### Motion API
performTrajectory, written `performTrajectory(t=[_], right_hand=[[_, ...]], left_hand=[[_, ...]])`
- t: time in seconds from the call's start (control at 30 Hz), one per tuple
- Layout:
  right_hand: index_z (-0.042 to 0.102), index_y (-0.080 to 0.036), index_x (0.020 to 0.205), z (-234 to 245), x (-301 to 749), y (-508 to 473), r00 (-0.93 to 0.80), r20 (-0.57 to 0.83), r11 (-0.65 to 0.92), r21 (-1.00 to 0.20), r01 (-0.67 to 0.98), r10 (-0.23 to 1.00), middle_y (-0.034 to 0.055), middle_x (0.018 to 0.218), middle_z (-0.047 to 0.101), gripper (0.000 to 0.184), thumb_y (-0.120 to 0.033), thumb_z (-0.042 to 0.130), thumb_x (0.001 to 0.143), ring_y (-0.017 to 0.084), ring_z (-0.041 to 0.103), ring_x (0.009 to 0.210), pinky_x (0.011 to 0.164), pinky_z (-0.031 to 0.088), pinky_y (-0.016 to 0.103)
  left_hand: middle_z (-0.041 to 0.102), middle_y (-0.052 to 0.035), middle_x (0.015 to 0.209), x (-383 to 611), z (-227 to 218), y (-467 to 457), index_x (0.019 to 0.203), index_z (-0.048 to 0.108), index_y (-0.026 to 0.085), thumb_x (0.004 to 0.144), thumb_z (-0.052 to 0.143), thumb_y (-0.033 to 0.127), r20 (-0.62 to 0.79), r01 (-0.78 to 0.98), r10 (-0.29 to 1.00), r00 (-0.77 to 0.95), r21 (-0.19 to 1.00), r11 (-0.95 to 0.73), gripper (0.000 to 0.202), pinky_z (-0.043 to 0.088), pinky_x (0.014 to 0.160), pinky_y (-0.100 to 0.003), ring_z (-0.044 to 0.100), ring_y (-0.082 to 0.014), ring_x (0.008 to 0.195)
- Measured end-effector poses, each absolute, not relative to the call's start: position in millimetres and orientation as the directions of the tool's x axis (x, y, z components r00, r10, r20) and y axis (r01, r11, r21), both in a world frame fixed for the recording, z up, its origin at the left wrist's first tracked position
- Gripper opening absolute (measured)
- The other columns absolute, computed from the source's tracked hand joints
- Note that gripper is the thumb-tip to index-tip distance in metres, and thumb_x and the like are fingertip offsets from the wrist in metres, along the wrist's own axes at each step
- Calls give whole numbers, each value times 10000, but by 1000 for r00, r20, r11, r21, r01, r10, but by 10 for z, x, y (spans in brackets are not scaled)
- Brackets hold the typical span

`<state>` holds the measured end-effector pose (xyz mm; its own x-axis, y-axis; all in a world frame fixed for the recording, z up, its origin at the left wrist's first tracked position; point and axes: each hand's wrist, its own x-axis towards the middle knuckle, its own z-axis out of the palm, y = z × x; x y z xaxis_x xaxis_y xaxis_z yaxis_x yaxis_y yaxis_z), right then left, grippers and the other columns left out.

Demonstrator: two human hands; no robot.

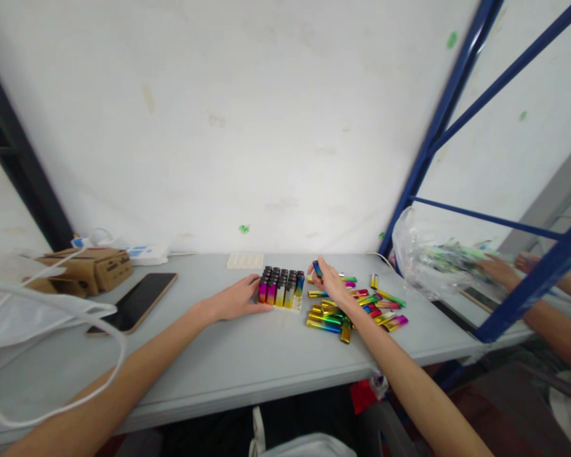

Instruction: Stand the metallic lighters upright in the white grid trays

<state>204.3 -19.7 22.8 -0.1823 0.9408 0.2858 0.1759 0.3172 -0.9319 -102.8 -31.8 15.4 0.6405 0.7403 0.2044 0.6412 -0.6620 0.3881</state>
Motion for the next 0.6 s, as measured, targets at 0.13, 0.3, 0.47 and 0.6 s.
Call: performTrajectory(t=[0.13, 0.3, 0.47, 0.6], right_hand=[[669, -226, 1068, 303, 2061, -262, -227, 467, 518, -795, 316, 855, 21, 805, 622, 590, -771, 459, 982, 190, 601, 723, 695, 510, 312], [700, -217, 968, 375, 2112, -332, -175, 634, 629, -616, 474, 753, 64, 884, 669, 405, -614, 619, 969, 223, 627, 836, 817, 519, 343], [669, -238, 961, 409, 2117, -421, -351, 499, 609, -674, 418, 793, 18, 743, 708, 375, -608, 614, 993, 205, 643, 683, 696, 486, 312], [657, -246, 941, 397, 2102, -431, -486, 422, 636, -614, 468, 765, 10, 725, 740, 351, -596, 648, 980, 196, 626, 623, 652, 443, 297]], left_hand=[[556, -145, 1545, -1028, 145, -314, 1410, 613, 198, 947, 601, 754, 198, 641, 736, 647, 381, -666, 724, 380, 1264, -429, 546, -345, 1424], [558, -152, 1540, -1029, 138, -313, 1399, 621, 190, 948, 604, 751, 193, 643, 738, 647, 382, -664, 719, 374, 1271, -434, 522, -350, 1449], [556, -156, 1544, -1038, 115, -300, 1418, 610, 195, 938, 621, 751, 201, 645, 745, 636, 392, -656, 735, 391, 1262, -445, 547, -358, 1423], [556, -152, 1547, -1037, 107, -290, 1422, 612, 195, 934, 627, 751, 196, 651, 749, 633, 389, -652, 740, 393, 1257, -436, 546, -357, 1425]])
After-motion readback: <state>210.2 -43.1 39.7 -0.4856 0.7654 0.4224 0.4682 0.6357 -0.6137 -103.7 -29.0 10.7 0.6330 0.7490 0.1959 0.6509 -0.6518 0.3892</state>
